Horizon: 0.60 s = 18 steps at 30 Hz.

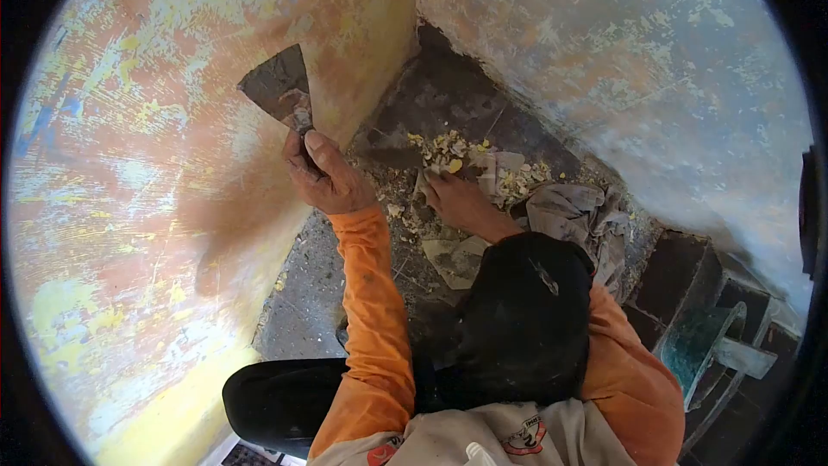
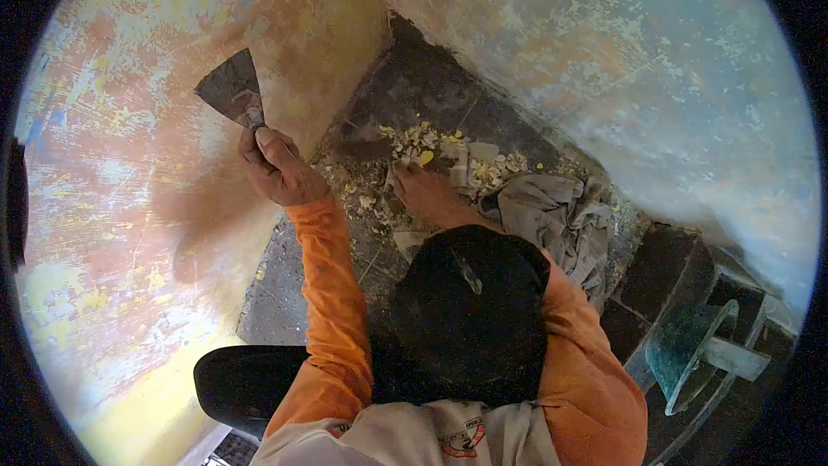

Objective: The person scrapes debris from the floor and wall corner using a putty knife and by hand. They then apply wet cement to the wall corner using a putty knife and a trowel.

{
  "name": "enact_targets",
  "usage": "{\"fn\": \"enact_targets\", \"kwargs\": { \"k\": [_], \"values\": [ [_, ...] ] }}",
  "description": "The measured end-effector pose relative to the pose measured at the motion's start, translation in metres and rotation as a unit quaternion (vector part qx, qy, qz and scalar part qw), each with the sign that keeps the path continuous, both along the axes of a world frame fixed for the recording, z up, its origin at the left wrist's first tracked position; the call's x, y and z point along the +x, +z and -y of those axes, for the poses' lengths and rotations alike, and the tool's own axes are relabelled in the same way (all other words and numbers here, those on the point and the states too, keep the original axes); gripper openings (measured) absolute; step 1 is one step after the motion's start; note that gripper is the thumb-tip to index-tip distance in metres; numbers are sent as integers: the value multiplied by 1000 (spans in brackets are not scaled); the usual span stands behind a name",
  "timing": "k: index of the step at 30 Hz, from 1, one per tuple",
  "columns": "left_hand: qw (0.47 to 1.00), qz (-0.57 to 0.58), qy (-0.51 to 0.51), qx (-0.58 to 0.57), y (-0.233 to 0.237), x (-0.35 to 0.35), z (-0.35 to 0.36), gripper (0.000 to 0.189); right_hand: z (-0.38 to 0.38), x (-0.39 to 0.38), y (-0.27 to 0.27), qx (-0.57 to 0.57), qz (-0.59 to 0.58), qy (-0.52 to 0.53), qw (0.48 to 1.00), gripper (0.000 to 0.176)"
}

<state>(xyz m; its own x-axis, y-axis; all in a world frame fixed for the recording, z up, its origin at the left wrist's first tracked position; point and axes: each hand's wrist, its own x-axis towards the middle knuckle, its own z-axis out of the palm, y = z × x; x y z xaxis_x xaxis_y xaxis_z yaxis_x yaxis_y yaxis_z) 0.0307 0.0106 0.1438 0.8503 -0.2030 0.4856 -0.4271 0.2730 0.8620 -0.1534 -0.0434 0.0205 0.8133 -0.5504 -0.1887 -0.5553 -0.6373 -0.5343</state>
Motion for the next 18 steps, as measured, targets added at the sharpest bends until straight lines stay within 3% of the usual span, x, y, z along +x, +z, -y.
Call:
{"fn": "enact_targets", "kwargs": {
  "k": [2,4,6,7,9,11,13,14,16,18],
  "values": [
    [1000,6,6,-18,2,4,5,36,9,-11,12,23,15,9,1000,41],
    [1000,2,4,-22,-1,1,0,31,39,-32,15,14,14,-111,994,41],
    [1000,4,1,-18,1,0,2,31,78,-63,-18,-94,60,-178,978,41],
    [1000,2,1,-21,0,0,1,31,77,-68,-18,-97,58,-178,978,41],
    [999,-28,-14,-23,-5,2,1,40,66,-78,-14,-14,-84,-192,978,40],
    [1000,-27,-7,-7,-2,2,2,40,9,-78,7,46,-102,-142,984,43],
    [1000,-20,-5,8,4,-1,3,40,-30,-81,-16,86,-157,-106,978,53],
    [1000,-19,-5,4,8,-4,2,39,-44,-88,-16,84,-153,-108,979,53],
    [1000,-14,-9,0,10,-2,6,39,-60,-95,-5,-11,-39,-63,997,45],
    [998,12,19,-60,8,0,9,30,-22,-96,29,34,-76,-123,989,40]
  ]
}}
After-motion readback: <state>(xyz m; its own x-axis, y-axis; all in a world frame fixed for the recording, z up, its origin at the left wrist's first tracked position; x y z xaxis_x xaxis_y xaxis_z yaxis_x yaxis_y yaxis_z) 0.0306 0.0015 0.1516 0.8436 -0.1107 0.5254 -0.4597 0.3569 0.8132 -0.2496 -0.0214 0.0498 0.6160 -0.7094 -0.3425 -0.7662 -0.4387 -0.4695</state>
